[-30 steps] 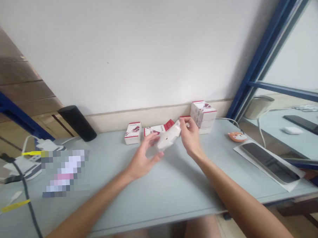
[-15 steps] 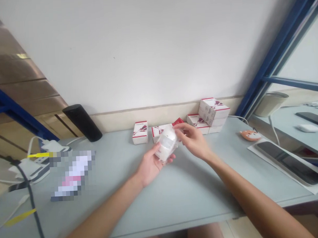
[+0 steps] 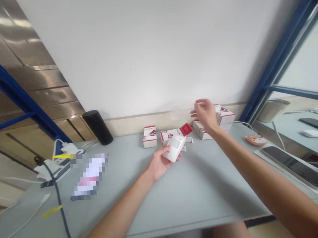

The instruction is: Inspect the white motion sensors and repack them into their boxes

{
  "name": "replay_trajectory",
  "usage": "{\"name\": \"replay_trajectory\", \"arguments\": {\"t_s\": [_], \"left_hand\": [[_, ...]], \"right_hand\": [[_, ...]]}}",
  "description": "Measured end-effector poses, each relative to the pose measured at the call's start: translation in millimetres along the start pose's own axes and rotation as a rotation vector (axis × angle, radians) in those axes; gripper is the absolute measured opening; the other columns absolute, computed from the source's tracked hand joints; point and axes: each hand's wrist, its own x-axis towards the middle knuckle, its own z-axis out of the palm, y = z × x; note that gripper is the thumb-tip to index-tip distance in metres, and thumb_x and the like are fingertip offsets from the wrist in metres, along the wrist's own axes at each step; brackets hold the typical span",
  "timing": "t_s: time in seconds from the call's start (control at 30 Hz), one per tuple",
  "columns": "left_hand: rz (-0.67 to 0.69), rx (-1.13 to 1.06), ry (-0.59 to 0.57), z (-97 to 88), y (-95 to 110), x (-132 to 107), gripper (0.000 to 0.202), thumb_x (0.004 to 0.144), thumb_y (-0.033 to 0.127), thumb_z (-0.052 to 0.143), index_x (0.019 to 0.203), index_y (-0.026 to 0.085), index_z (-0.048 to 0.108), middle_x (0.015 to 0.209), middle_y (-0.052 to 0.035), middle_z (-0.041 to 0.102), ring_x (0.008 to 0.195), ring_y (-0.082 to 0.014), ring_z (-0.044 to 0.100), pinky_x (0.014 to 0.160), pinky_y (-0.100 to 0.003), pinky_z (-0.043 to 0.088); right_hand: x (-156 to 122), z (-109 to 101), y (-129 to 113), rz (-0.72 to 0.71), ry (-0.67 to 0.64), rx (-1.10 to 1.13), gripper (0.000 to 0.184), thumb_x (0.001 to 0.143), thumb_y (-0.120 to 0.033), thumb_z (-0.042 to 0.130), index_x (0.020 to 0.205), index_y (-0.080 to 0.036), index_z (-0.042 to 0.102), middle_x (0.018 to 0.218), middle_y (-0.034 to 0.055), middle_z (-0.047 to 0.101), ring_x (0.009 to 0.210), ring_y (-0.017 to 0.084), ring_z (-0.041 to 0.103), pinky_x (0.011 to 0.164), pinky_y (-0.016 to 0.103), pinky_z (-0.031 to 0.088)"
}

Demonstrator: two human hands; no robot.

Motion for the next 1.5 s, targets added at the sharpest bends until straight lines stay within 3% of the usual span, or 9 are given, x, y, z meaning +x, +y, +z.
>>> {"name": "replay_trajectory", "arguments": {"t_s": [0.13,0.27,0.33,0.43,0.63,0.83,0.97,1.1,1.5], "left_hand": [[-0.010,-0.070,-0.024,0.0,0,-2,0.054,0.088,0.018,0.063,0.139,0.004,0.057,0.116,-0.0198,0.076,0.095,-0.0280,0.077,0.087,-0.037,0.058],[0.027,-0.103,-0.043,-0.6,1,0,0.053,0.091,0.028,0.058,0.139,0.005,0.058,0.118,-0.0200,0.075,0.093,-0.0284,0.076,0.088,-0.040,0.057],[0.033,-0.136,-0.043,0.8,3,0,0.051,0.093,0.030,0.055,0.138,0.008,0.059,0.118,-0.0183,0.075,0.095,-0.0285,0.075,0.093,-0.043,0.055],[0.025,-0.198,-0.038,5.1,3,-2,0.047,0.095,0.030,0.051,0.137,0.010,0.060,0.119,-0.0156,0.075,0.103,-0.0298,0.074,0.104,-0.047,0.051],[-0.042,-0.255,-0.060,11.8,-6,-3,0.051,0.092,0.022,0.048,0.141,0.009,0.057,0.121,-0.0163,0.075,0.112,-0.0316,0.071,0.108,-0.049,0.047],[-0.095,-0.130,-0.082,8.5,-14,-7,0.055,0.090,0.026,0.046,0.138,0.002,0.058,0.117,-0.0236,0.075,0.108,-0.0351,0.071,0.100,-0.045,0.046],[-0.116,-0.039,-0.091,6.0,-16,-8,0.058,0.088,0.030,0.047,0.140,0.005,0.057,0.112,-0.0227,0.076,0.099,-0.0333,0.072,0.095,-0.044,0.046],[-0.241,0.044,-0.153,8.1,-17,-11,0.062,0.084,0.030,0.046,0.141,0.009,0.056,0.105,-0.0194,0.077,0.094,-0.0334,0.072,0.087,-0.043,0.046],[-0.422,0.233,-0.363,5.7,-16,-14,0.051,0.082,0.039,0.044,0.119,0.012,0.065,0.096,-0.0174,0.077,0.084,-0.0326,0.072,0.082,-0.042,0.045]], "right_hand": [[1,25,26,0.016,-0.210,-0.164,0.027,0.082,-0.026,0.070,0.106,-0.016,0.070,0.092,0.0075,0.070,0.069,0.019,0.069,0.076,0.041,0.059],[-18,28,33,-0.118,-0.238,-0.239,0.034,0.080,-0.026,0.073,0.113,-0.020,0.075,0.125,0.0144,0.067,0.088,0.024,0.069,0.103,0.051,0.049],[-30,20,30,-0.201,-0.257,-0.261,0.030,0.088,-0.029,0.066,0.116,-0.023,0.075,0.130,0.0126,0.066,0.094,0.025,0.068,0.102,0.048,0.049],[-54,7,26,-0.270,-0.385,-0.258,0.025,0.098,-0.038,0.056,0.103,-0.024,0.076,0.104,0.0077,0.074,0.088,0.024,0.069,0.087,0.041,0.053],[-93,-6,25,0.258,-0.689,0.082,0.041,0.096,-0.063,0.057,0.111,-0.025,0.063,0.086,-0.0004,0.066,0.050,0.013,0.058,0.046,0.029,0.045],[-94,-6,28,0.402,-0.704,0.190,0.039,0.092,-0.059,0.067,0.089,-0.021,0.071,0.059,-0.0051,0.048,0.049,0.009,0.041,0.046,0.024,0.032],[-92,-4,26,0.456,-0.510,0.285,0.037,0.088,-0.054,0.075,0.075,-0.019,0.068,0.051,-0.0064,0.040,0.047,0.008,0.032,0.045,0.023,0.025],[-73,-15,21,0.361,-0.231,0.415,0.035,0.085,-0.047,0.081,0.072,-0.019,0.065,0.053,-0.0070,0.038,0.047,0.006,0.029,0.043,0.023,0.024],[-14,-74,16,0.104,0.146,0.654,0.015,0.093,-0.023,0.073,0.084,-0.012,0.071,0.056,-0.0083,0.037,0.047,0.005,0.028,0.040,0.020,0.022]]}}
